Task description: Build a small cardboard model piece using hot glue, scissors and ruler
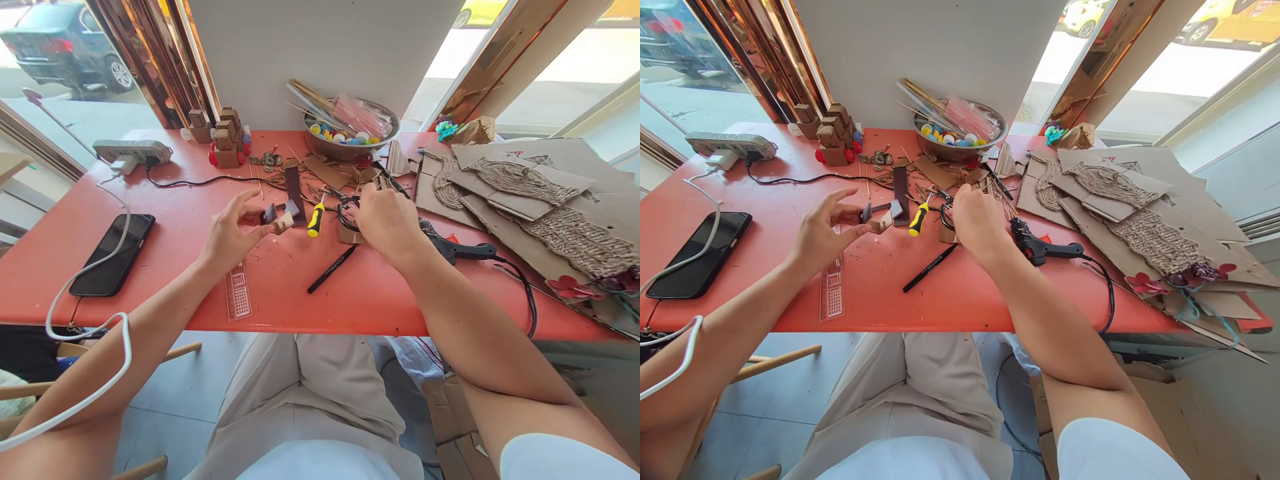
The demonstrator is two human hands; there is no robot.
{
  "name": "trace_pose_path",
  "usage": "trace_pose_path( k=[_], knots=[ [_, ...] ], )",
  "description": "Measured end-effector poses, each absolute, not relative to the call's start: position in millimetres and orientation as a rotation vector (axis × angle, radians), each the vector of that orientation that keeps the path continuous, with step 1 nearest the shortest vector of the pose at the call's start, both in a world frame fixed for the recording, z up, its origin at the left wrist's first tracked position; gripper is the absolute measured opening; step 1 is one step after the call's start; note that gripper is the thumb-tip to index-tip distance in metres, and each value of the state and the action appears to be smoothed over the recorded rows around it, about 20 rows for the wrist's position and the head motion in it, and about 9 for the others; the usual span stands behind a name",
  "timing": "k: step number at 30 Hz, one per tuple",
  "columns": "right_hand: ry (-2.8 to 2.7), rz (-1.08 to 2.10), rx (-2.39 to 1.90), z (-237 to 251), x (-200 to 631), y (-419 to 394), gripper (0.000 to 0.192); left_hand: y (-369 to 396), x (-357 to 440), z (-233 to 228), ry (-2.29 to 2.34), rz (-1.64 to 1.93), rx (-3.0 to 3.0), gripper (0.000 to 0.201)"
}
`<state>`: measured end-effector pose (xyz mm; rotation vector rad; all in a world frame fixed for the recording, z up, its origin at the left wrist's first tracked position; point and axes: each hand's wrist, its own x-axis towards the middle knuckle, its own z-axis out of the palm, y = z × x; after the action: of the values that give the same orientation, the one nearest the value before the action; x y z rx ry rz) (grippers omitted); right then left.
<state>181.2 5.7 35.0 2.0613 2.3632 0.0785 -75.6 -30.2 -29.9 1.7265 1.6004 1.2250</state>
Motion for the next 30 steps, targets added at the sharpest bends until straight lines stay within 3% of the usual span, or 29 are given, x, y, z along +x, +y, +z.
trace_pose_path(
  k=[4,8,13,17,21,30],
  knots=[
    [2.444,0.064,1.977,25,185,11,0.034,-25,-78,-35,1.438,1.266,1.608,0.069],
    [2.538,0.105,2.016,45,185,3,0.030,-23,-80,-35,1.326,1.259,1.495,0.061],
    [2.606,0.137,2.462,87,213,-18,0.021,-25,-77,-30,1.210,1.237,1.392,0.056],
    [2.410,0.045,2.815,89,249,-36,0.007,-27,-73,-27,1.178,1.242,1.339,0.058],
    [2.037,-0.126,2.847,63,274,-53,0.020,-29,-72,-26,1.178,1.224,1.342,0.059],
    [2.260,-0.011,2.463,7,311,-56,0.040,-27,-77,-30,1.200,1.225,1.353,0.070]
  ],
)
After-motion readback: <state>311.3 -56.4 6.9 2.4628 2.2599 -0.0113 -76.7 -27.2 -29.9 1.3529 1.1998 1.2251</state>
